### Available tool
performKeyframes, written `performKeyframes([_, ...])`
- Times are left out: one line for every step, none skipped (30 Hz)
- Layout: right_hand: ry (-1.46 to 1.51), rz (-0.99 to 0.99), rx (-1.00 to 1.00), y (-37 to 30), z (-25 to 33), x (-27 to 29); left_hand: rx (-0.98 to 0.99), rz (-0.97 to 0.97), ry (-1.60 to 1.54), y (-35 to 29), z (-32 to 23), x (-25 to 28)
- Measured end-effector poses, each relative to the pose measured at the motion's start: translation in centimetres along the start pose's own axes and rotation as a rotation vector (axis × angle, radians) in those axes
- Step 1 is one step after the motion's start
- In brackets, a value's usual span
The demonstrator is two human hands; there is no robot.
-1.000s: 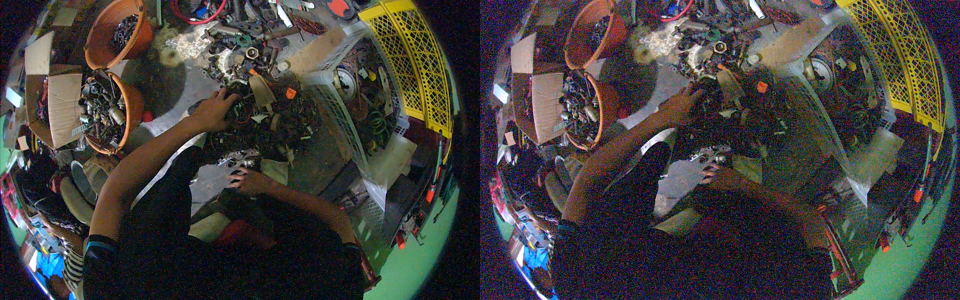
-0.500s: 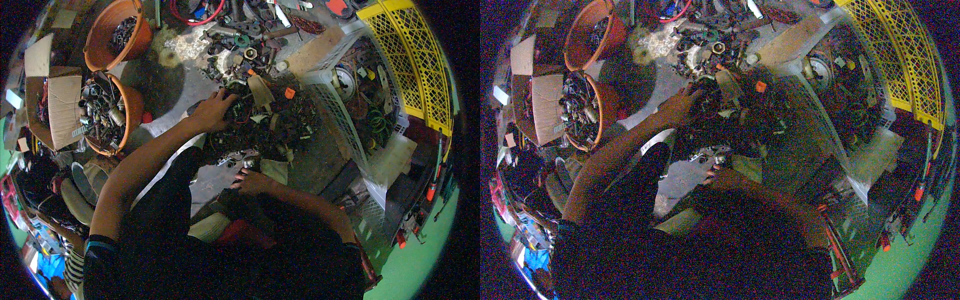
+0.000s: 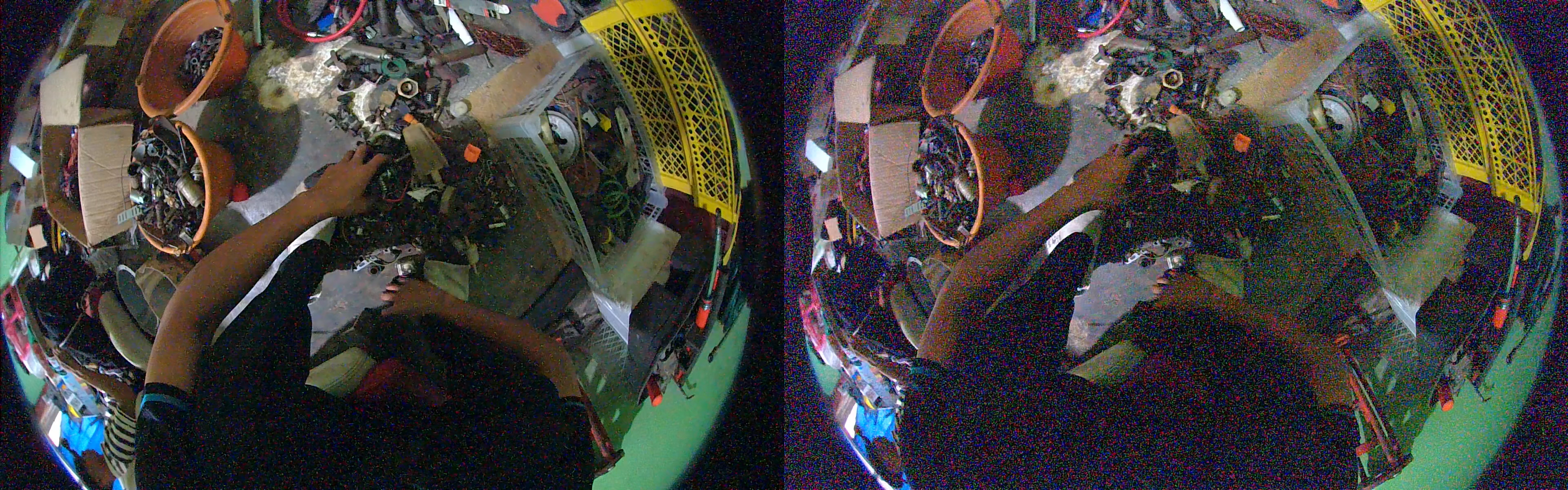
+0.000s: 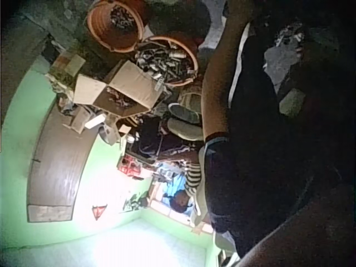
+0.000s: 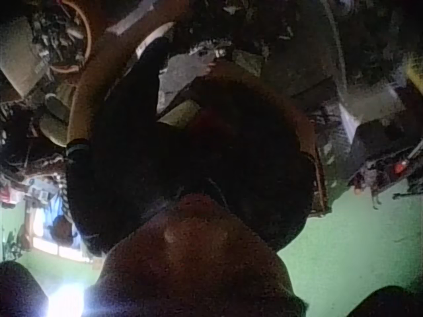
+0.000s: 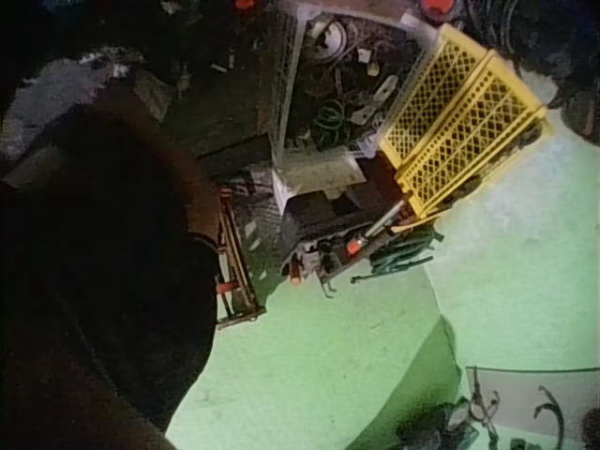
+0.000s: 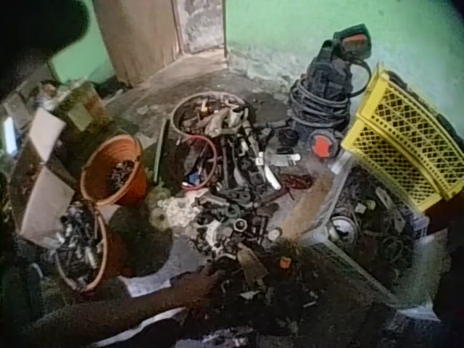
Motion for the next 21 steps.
performKeyframes([-0.009, 0.032, -0.019, 0.0, -0.2, -0.4, -0.008, -0.01, -0.005, 0.0, -0.1, 0.1])
performKeyframes([-0.018, 0.065, -0.038, 0.1, -0.2, -0.7, 0.003, 0.008, -0.01, 0.0, 0.0, 0.0])
performKeyframes([-0.027, 0.096, -0.057, 0.2, -0.4, -1.0, 0.014, 0.026, -0.014, -0.1, -0.4, 0.3])
performKeyframes([-0.047, 0.065, -0.042, 0.1, -0.4, -0.9, 0.025, 0.044, -0.018, -0.2, -0.6, 0.5])
performKeyframes([-0.066, 0.034, -0.027, -0.1, -0.4, -0.7, 0.021, 0.04, -0.014, -0.1, -0.5, 0.5])
performKeyframes([-0.088, 0.004, -0.014, -0.3, -0.4, -0.4, 0.016, 0.032, -0.009, -0.1, -0.4, 0.5])
performKeyframes([-0.086, 0.026, -0.048, -0.2, -0.5, -0.3, 0.011, 0.024, -0.005, -0.1, -0.3, 0.4])
performKeyframes([-0.084, 0.049, -0.083, 0.0, -0.7, -0.4, 0.013, 0.019, -0.006, 0.0, -0.3, 0.3])
performKeyframes([-0.08, 0.07, -0.115, 0.2, -0.7, -0.1, 0.017, 0.017, -0.007, 0.1, -0.2, 0.2])
performKeyframes([0.144, 0.039, -0.234, 0.0, -1.2, 1.9, 0.023, 0.013, -0.007, 0.1, -0.2, 0.1])
performKeyframes([0.365, 0.014, -0.347, -0.5, -1.4, 4.9, 0.026, 0.007, -0.017, -0.2, 0.0, 0.2])
performKeyframes([0.46, 0.037, -0.398, -0.8, -1.9, 5.4, 0.02, 0.006, -0.023, -0.2, -0.1, 0.2])
performKeyframes([0.553, 0.056, -0.451, -1.0, -2.4, 5.9, 0.014, 0.005, -0.03, -0.2, -0.3, 0.3])
performKeyframes([0.515, 0.13, -0.435, -0.9, -2.7, 5.6, 0.024, 0.017, -0.032, -0.2, -0.3, 0.3])
performKeyframes([0.475, 0.202, -0.421, -1.0, -2.8, 5.0, 0.03, 0.029, -0.034, -0.2, -0.5, 0.5])
performKeyframes([0.438, 0.204, -0.369, -1.1, -3.1, 3.6, 0.034, 0.043, -0.037, -0.1, -0.5, 0.5])
performKeyframes([0.399, 0.205, -0.318, -1.3, -3.3, 2.2, 0.023, 0.033, -0.017, 0.2, -0.5, 0.4])
performKeyframes([0.358, 0.21, -0.257, -1.5, -2.9, 2.2, 0.022, 0.022, 0.0, 0.2, -0.3, 0.1])
performKeyframes([0.314, 0.139, -0.236, -2.0, -2.6, 2.5, 0.02, 0.011, 0.018, 0.3, 0.0, -0.1])
performKeyframes([0.27, 0.067, -0.214, -2.5, -2.2, 2.8, 0.019, 0.012, 0.022, 0.4, 0.4, -0.4])
performKeyframes([0.226, -0.005, -0.195, -2.8, -1.8, 3.1, 0.015, 0.014, 0.026, 0.4, 0.3, -0.4])
Point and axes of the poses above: each hand's wrist, its own y-axis towards the middle knuckle, its own x-axis out of the back of the hand, z = x × y, the point moved 7 cm from there along y, towards the middle knuckle, and after that the axes turned 9 degrees about z, right-handed, at the moved point
